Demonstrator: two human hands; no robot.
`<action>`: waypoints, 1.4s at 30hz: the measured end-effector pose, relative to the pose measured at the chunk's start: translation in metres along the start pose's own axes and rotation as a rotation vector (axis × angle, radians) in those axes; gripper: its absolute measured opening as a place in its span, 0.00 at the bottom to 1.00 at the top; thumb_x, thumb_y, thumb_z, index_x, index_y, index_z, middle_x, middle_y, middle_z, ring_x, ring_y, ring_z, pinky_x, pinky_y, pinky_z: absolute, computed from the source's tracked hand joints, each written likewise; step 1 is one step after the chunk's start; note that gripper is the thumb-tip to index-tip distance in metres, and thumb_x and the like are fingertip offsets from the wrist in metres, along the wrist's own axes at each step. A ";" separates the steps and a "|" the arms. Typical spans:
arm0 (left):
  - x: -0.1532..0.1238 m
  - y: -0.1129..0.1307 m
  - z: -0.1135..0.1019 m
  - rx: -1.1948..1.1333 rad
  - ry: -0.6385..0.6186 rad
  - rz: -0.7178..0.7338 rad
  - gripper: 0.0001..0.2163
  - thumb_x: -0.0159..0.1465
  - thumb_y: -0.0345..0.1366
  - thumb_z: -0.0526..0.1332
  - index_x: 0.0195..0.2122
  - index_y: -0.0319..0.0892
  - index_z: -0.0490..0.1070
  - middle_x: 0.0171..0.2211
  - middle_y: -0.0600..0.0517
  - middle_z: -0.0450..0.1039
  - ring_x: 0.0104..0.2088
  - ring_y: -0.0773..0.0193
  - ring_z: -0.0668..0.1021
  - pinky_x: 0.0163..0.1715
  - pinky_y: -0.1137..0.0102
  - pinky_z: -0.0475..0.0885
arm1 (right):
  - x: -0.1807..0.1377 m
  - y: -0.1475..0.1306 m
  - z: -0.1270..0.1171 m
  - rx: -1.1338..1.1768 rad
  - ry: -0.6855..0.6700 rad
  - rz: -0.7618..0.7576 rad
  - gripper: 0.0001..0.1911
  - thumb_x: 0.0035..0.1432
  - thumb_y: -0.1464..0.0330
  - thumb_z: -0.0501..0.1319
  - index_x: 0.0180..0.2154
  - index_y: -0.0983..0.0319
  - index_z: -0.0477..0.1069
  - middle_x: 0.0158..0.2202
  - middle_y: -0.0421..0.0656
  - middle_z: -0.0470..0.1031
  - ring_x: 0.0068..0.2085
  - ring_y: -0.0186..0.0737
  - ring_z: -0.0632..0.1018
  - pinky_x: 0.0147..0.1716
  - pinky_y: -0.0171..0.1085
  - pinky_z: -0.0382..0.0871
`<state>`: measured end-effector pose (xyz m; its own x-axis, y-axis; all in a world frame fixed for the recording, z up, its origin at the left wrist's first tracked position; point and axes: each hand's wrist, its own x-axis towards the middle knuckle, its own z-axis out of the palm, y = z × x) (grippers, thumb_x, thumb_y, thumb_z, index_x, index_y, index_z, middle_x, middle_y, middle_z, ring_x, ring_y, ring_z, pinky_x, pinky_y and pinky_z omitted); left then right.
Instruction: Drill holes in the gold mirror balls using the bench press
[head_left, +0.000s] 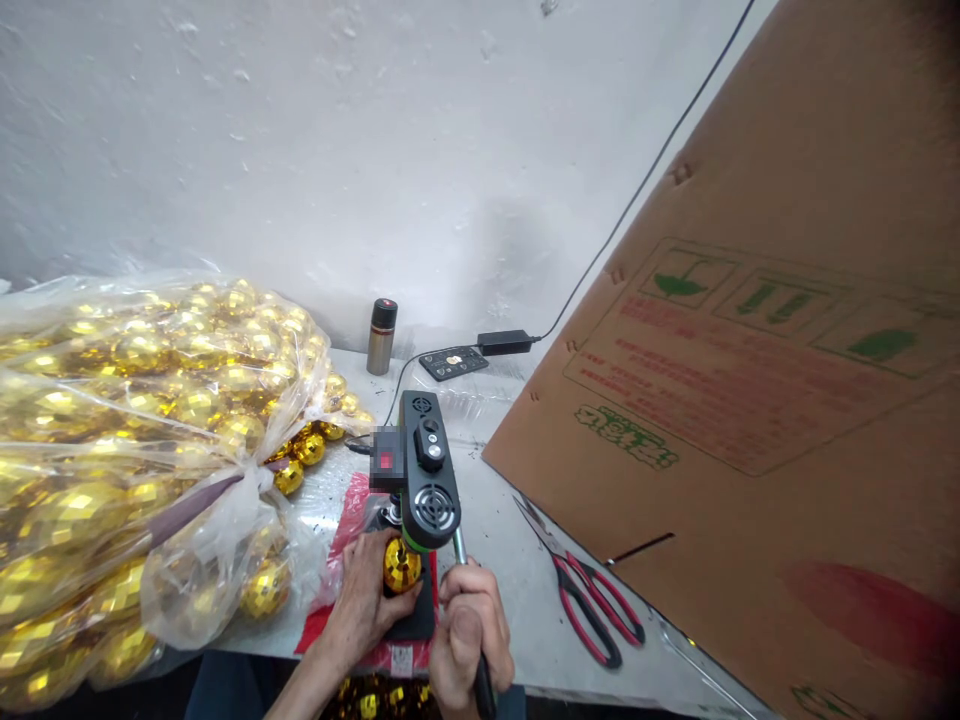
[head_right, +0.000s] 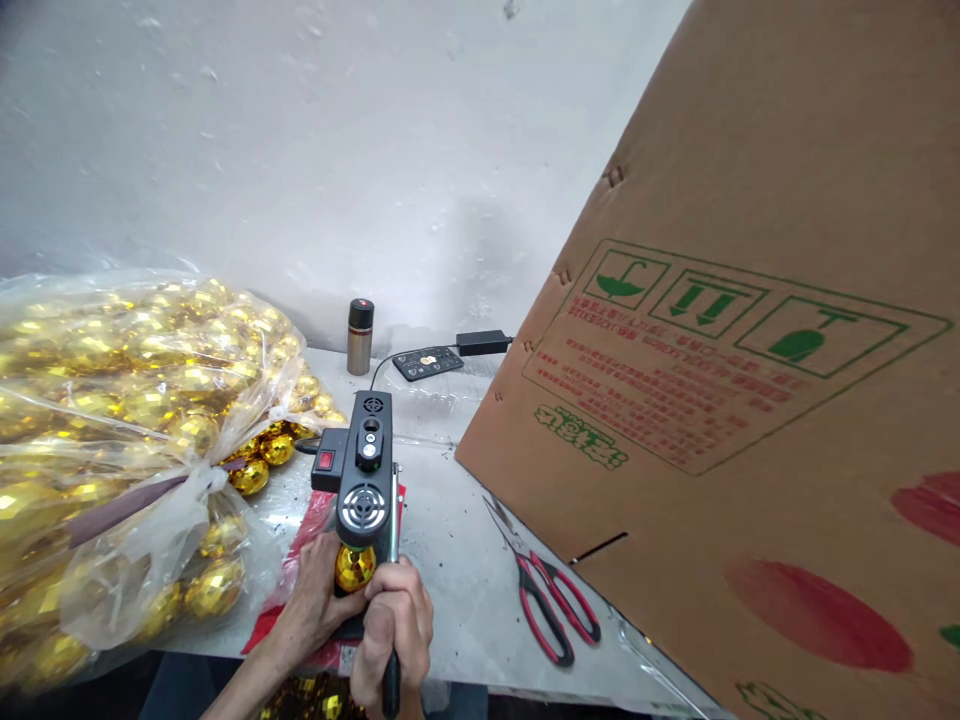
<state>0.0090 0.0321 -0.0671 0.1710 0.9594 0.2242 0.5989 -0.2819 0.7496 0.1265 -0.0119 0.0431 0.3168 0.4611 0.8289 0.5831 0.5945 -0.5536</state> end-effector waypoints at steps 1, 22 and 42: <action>0.000 0.000 0.000 0.001 -0.001 -0.002 0.19 0.58 0.40 0.69 0.50 0.44 0.76 0.43 0.45 0.81 0.45 0.45 0.80 0.50 0.53 0.73 | -0.001 0.001 0.000 0.001 0.001 0.000 0.20 0.78 0.71 0.48 0.30 0.57 0.64 0.28 0.34 0.70 0.28 0.33 0.73 0.44 0.38 0.71; 0.004 0.000 -0.001 -0.036 -0.048 -0.052 0.24 0.56 0.40 0.70 0.54 0.43 0.77 0.48 0.42 0.82 0.50 0.41 0.81 0.53 0.50 0.73 | -0.003 0.007 0.005 0.030 0.031 -0.045 0.21 0.79 0.71 0.47 0.29 0.56 0.61 0.26 0.33 0.66 0.27 0.33 0.69 0.40 0.37 0.70; -0.018 -0.015 -0.003 -0.041 -0.070 0.049 0.31 0.55 0.36 0.72 0.62 0.43 0.75 0.55 0.38 0.81 0.55 0.38 0.82 0.57 0.45 0.77 | 0.067 -0.033 -0.016 0.089 -0.163 0.124 0.19 0.77 0.71 0.54 0.29 0.58 0.67 0.25 0.35 0.68 0.23 0.30 0.68 0.21 0.31 0.61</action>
<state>-0.0055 0.0191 -0.0800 0.2548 0.9421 0.2179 0.5563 -0.3271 0.7639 0.1398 -0.0113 0.1180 0.2529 0.6303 0.7340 0.4763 0.5792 -0.6615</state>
